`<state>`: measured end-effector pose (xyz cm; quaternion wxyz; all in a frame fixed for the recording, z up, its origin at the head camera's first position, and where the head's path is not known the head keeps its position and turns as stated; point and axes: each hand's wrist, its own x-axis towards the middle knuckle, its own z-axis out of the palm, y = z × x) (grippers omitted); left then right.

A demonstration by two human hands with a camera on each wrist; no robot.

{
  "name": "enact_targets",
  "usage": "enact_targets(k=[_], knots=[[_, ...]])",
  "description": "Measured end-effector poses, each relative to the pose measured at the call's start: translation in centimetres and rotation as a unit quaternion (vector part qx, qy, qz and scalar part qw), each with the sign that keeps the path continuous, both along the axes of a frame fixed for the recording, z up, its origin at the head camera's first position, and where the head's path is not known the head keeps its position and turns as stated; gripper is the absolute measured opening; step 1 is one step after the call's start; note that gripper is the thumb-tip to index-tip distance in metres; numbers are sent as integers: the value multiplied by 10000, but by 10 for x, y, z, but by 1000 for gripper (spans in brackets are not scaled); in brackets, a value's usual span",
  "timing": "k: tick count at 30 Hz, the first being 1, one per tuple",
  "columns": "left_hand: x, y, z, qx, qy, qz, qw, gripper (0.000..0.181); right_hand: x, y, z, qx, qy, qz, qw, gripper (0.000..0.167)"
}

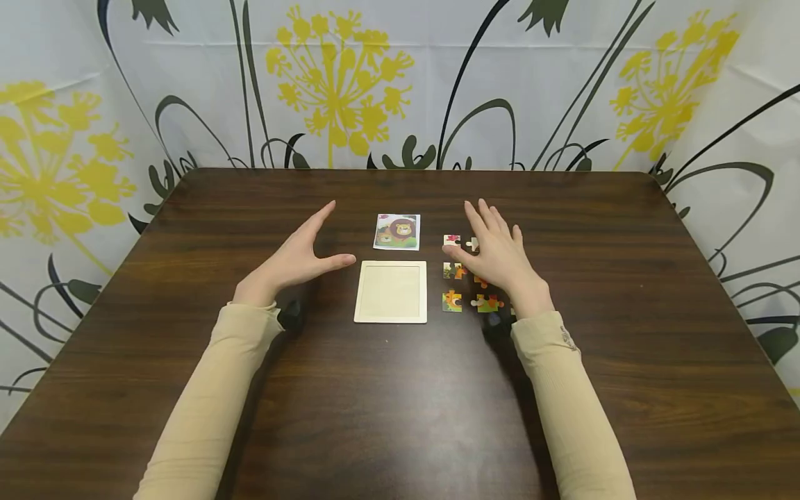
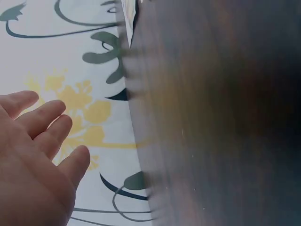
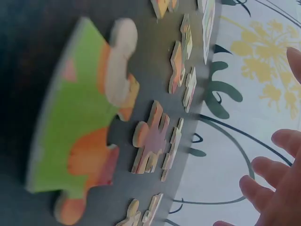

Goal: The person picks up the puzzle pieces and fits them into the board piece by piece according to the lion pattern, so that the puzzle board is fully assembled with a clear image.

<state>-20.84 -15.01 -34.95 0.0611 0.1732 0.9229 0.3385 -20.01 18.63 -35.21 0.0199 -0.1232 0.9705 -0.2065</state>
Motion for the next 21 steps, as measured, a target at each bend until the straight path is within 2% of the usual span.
enact_targets(k=[11, 21], knots=[[15, 7, -1, 309, -54, -364, 9988, 106, 17, 3, -1, -580, 50, 369, 9976, 90], [23, 14, -8, 159, -73, -725, 9972, 108, 26, 4, -5, -763, 48, 730, 9944, 83]])
